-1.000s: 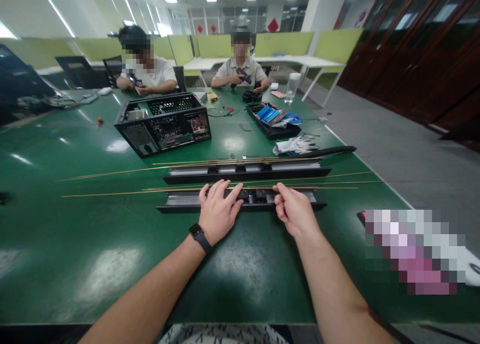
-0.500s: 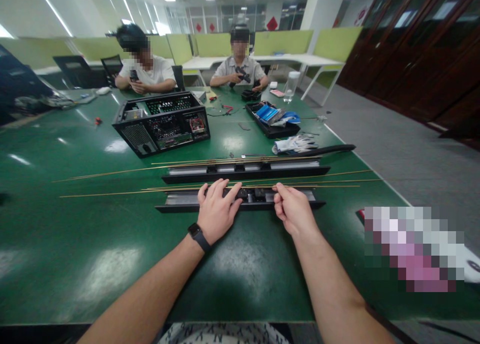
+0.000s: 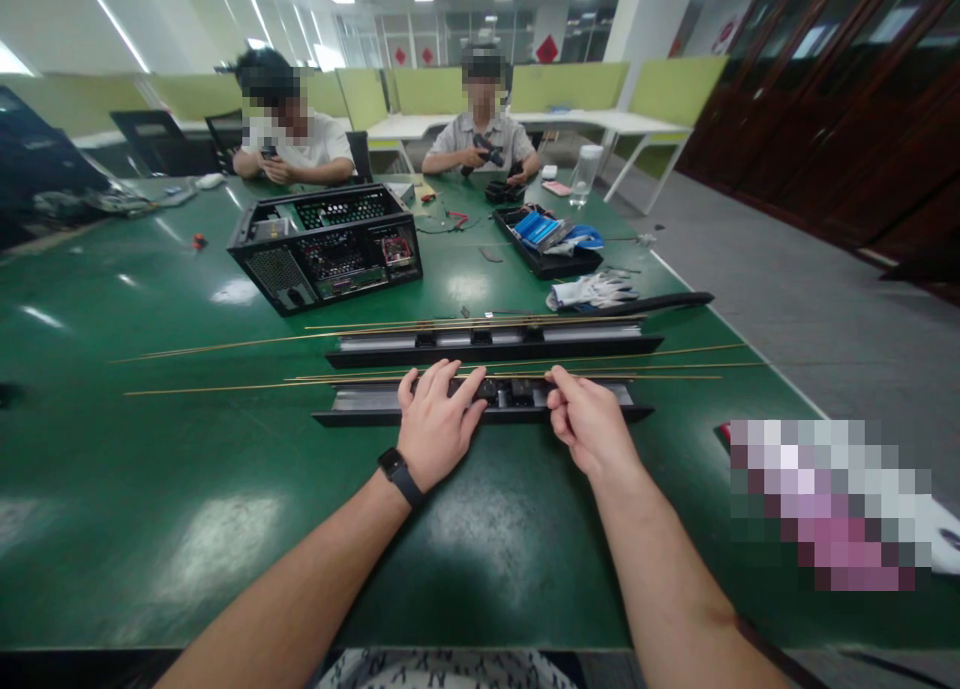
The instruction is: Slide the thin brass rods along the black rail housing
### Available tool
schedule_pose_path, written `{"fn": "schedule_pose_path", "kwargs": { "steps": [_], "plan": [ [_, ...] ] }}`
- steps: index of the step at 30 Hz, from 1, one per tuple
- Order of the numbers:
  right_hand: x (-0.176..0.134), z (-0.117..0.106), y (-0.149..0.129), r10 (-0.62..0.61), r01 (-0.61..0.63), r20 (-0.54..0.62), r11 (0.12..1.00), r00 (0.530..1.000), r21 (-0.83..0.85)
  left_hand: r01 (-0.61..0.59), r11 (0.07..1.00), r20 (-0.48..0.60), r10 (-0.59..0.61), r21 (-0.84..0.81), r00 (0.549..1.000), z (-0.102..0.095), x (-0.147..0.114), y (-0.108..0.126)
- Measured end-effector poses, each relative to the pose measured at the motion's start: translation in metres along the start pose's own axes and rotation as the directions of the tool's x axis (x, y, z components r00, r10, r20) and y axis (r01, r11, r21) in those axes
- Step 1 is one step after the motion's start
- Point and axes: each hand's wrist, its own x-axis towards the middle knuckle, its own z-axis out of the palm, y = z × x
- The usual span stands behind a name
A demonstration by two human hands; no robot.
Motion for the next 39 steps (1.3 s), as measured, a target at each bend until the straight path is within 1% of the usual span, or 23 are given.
{"fn": "schedule_pose_path", "kwargs": {
  "steps": [4,10,16,20,23,27,29,32,39],
  "plan": [
    [0.0012,0.0000,0.0019,-0.011,0.011,-0.005,0.999,1.000,-0.049,-0.003,1.000,0.003,0.003,0.005,1.000,-0.0008,0.0001,0.0003],
    [0.0016,-0.0003,0.0036,-0.015,0.015,-0.013,1.000,1.000,-0.003,-0.011,1.000,-0.006,0.011,0.012,1.000,-0.0013,0.0003,0.0003],
    [-0.0005,0.0006,0.0004,0.007,-0.006,-0.036,1.000,0.999,0.030,-0.008,1.000,0.004,0.008,0.017,1.000,-0.0017,0.0002,0.0005],
    [-0.0005,0.0006,0.0008,-0.001,0.001,-0.023,0.999,1.000,0.035,-0.008,1.000,0.007,0.008,0.013,1.000,-0.0010,0.0001,0.0001],
    [-0.0004,0.0016,0.0013,-0.009,0.009,-0.007,1.000,1.000,-0.002,-0.006,1.000,0.003,0.006,0.006,1.000,-0.0007,0.0000,0.0000],
    [-0.0008,0.0034,0.0003,0.014,-0.014,-0.003,0.995,1.000,-0.098,-0.004,1.000,0.004,0.004,0.003,1.000,-0.0010,0.0002,0.0004],
    [-0.0007,0.0036,0.0000,0.022,-0.022,-0.003,0.993,1.000,-0.118,-0.002,1.000,0.009,0.002,0.004,1.000,-0.0010,0.0003,0.0007],
    [0.0003,0.0031,0.0009,0.022,-0.022,-0.005,0.994,1.000,-0.103,0.000,1.000,0.006,0.000,0.006,1.000,-0.0007,0.0003,0.0008],
    [0.0008,0.0035,0.0024,0.023,-0.023,-0.002,1.000,1.000,-0.014,-0.010,1.000,0.001,0.010,0.013,1.000,-0.0007,0.0004,0.0004]
  ]
}}
